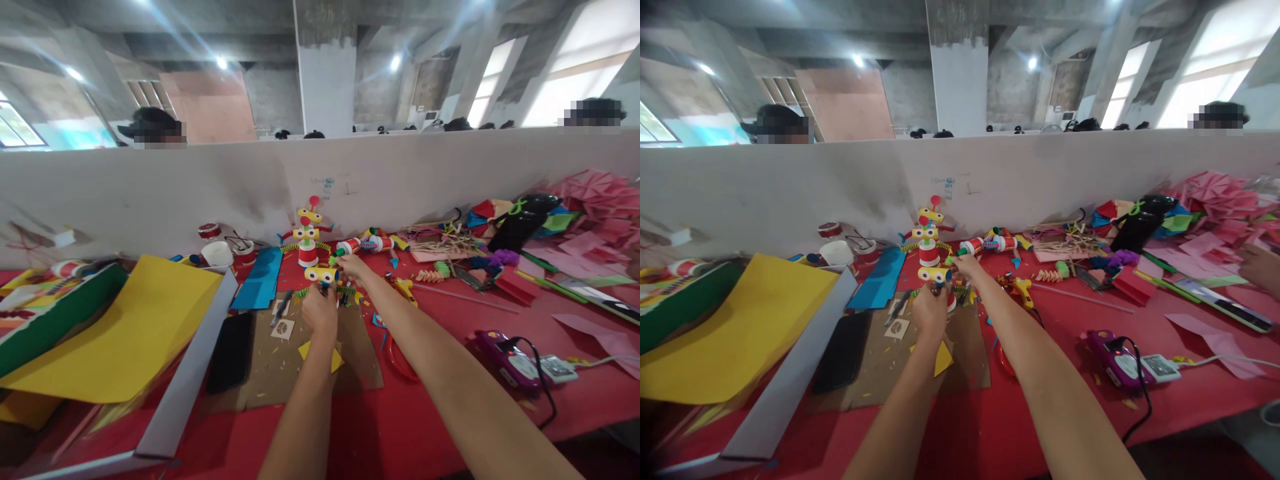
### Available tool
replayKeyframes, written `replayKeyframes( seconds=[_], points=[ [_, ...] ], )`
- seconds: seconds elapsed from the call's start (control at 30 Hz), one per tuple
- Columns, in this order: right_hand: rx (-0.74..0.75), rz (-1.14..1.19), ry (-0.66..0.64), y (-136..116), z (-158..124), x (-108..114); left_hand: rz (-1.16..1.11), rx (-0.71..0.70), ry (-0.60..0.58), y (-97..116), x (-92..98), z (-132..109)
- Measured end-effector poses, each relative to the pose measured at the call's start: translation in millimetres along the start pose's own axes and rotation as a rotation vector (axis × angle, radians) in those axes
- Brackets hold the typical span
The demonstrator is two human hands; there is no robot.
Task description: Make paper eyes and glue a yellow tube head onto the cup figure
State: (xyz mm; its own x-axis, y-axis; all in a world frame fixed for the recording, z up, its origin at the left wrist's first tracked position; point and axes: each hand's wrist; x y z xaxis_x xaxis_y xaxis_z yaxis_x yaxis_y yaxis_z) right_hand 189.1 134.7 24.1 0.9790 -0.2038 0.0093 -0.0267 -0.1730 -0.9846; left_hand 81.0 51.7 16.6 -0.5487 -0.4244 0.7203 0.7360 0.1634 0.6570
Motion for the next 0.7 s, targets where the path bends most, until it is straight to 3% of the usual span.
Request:
replayKeyframes(
  seconds=[0.23,0.37,0.47,0.53,0.7],
  points=[
    [0.036,0.155,0.111,-15.8,-18.9,26.9,-0.067,-0.048,0.005,-7.3,-3.1,-1.7],
    [0.09,0.242,0.134,-16.9,-50.7,37.8,-0.174,-0.101,0.01,-14.6,1.1,-4.3],
    [0.133,0.272,0.121,-10.6,-85.3,38.0,-0.382,-0.129,0.02,-23.5,14.5,-10.0],
    [0.166,0.283,0.075,-2.7,-110.5,33.9,-0.591,-0.163,-0.062,-30.4,28.0,-16.5],
    [0.245,0.173,-0.062,22.9,-158.6,13.4,-1.066,-0.09,-0.496,-46.2,60.8,-36.0]
  ],
)
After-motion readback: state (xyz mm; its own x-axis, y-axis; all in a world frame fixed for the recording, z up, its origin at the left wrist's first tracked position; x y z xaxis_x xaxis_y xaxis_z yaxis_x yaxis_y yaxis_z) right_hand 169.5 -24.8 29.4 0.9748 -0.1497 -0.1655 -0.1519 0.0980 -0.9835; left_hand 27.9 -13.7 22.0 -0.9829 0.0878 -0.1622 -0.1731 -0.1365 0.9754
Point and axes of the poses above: each hand's wrist, its own z-axis towards the middle knuckle, its own x-axis out of the back of the hand, y = z × x, and after that the axes turned 6 degrees about y, right-handed
